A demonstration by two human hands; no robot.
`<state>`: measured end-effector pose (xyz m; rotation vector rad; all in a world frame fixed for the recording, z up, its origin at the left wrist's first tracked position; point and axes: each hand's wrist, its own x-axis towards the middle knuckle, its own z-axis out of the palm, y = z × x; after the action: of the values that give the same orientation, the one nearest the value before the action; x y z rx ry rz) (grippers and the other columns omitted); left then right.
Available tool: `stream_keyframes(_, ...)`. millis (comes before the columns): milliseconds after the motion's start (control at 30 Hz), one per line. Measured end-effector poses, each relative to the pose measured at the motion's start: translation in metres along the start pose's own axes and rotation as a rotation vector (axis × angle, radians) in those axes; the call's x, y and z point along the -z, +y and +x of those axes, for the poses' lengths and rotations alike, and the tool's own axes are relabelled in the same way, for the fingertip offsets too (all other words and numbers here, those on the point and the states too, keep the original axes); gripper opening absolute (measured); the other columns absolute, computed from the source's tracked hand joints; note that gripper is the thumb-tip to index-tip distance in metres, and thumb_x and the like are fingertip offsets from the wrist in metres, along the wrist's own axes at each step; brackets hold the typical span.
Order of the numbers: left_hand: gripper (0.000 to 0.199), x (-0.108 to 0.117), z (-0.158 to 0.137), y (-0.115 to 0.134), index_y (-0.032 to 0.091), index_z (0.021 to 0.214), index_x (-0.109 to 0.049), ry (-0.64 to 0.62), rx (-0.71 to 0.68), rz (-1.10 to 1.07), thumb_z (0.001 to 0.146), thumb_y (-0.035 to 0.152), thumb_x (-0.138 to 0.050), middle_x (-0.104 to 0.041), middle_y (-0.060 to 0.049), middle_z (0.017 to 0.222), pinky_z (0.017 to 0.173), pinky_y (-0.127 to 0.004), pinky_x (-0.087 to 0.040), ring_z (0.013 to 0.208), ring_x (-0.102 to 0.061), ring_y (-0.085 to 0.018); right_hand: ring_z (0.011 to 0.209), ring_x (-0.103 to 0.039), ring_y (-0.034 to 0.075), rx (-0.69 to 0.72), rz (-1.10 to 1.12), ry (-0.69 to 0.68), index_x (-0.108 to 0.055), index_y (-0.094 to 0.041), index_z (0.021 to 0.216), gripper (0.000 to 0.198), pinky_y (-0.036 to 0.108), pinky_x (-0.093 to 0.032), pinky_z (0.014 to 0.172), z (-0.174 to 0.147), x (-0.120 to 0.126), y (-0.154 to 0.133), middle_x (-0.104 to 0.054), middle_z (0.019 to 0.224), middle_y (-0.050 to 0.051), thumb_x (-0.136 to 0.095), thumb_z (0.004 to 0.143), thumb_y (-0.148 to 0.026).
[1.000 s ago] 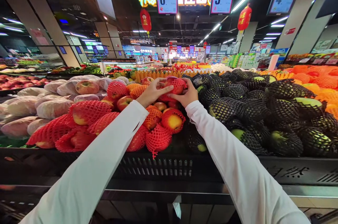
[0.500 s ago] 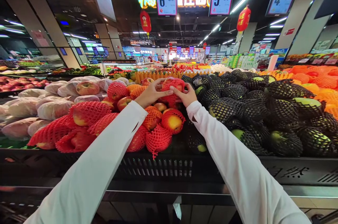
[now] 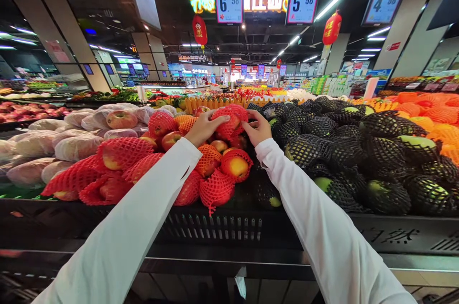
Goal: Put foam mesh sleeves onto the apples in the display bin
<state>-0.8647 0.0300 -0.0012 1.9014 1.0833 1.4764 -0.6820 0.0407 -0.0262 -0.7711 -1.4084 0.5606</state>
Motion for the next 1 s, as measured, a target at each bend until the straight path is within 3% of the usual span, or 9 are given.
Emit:
stream_keyframes(167, 0.053, -0.004, -0.002, 0.004, 0.009, 0.100, -0.071, -0.176, -0.063, -0.060, 0.067, 0.051, -0.069, -0.074, -0.009, 0.100, 0.091, -0.037, -0.049, 0.094, -0.066, -0.024, 0.053, -0.049, 0.009, 0.086, -0.091, 0.131, -0.066, -0.020, 0.080, 0.026, 0.025, -0.039, 0.049, 0.002, 0.005, 0.000, -0.065, 0.073, -0.001, -0.072, 0.061, -0.038)
stream_keyframes(300, 0.051, -0.006, -0.005, 0.009, 0.011, 0.099, -0.070, -0.227, -0.062, -0.230, 0.064, 0.049, -0.070, -0.074, -0.008, 0.100, 0.097, -0.038, -0.048, 0.102, -0.065, -0.026, 0.055, -0.048, 0.010, 0.080, -0.147, 0.167, -0.061, -0.020, 0.069, 0.018, 0.023, -0.038, 0.048, 0.003, 0.007, 0.003, -0.061, 0.065, -0.003, -0.074, 0.058, -0.026)
stream_keyframes(400, 0.050, -0.004, -0.007, 0.011, 0.015, 0.105, -0.068, -0.204, -0.049, -0.328, 0.065, 0.046, -0.070, -0.072, -0.007, 0.106, 0.098, -0.038, -0.049, 0.108, -0.064, -0.025, 0.054, -0.047, 0.009, 0.044, -0.141, 0.043, -0.056, -0.021, 0.064, 0.023, 0.023, -0.040, 0.051, 0.003, 0.006, 0.005, -0.058, 0.062, -0.006, -0.075, 0.051, -0.019)
stream_keyframes(500, 0.055, -0.003, -0.008, 0.011, 0.015, 0.111, -0.063, -0.189, -0.027, -0.287, 0.063, 0.042, -0.075, -0.070, -0.009, 0.110, 0.097, -0.039, -0.050, 0.108, -0.064, -0.025, 0.058, -0.055, 0.010, -0.022, -0.016, -0.135, -0.056, -0.022, 0.070, 0.035, 0.025, -0.048, 0.059, 0.001, 0.003, 0.006, -0.062, 0.065, -0.007, -0.079, 0.044, -0.019)
stream_keyframes(700, 0.063, -0.003, -0.006, 0.007, 0.010, 0.110, -0.063, -0.184, 0.012, -0.226, 0.062, 0.046, -0.081, -0.070, -0.014, 0.111, 0.093, -0.041, -0.052, 0.098, -0.066, -0.023, 0.073, -0.068, 0.017, -0.213, 0.257, -0.282, -0.055, -0.025, 0.087, 0.063, 0.039, -0.059, 0.081, -0.005, -0.005, 0.004, -0.072, 0.078, -0.004, -0.089, 0.034, -0.026)
stream_keyframes(867, 0.058, -0.001, -0.003, 0.002, 0.012, 0.105, -0.067, -0.165, -0.059, 0.010, 0.064, 0.050, -0.081, -0.072, -0.011, 0.104, 0.092, -0.042, -0.051, 0.092, -0.065, -0.022, 0.086, -0.069, 0.021, -0.201, 0.277, -0.294, -0.056, -0.024, 0.095, 0.071, 0.043, -0.057, 0.091, -0.006, -0.006, 0.005, -0.072, 0.088, 0.000, -0.090, 0.033, -0.027)
stream_keyframes(1000, 0.059, -0.003, -0.002, 0.002, 0.015, 0.108, -0.062, -0.193, -0.005, -0.105, 0.064, 0.049, -0.081, -0.069, -0.011, 0.109, 0.091, -0.041, -0.052, 0.096, -0.065, -0.021, 0.080, -0.068, 0.019, -0.128, 0.207, -0.244, -0.057, -0.021, 0.099, 0.073, 0.037, -0.057, 0.082, -0.003, -0.003, 0.008, -0.073, 0.086, 0.001, -0.090, 0.034, -0.029)
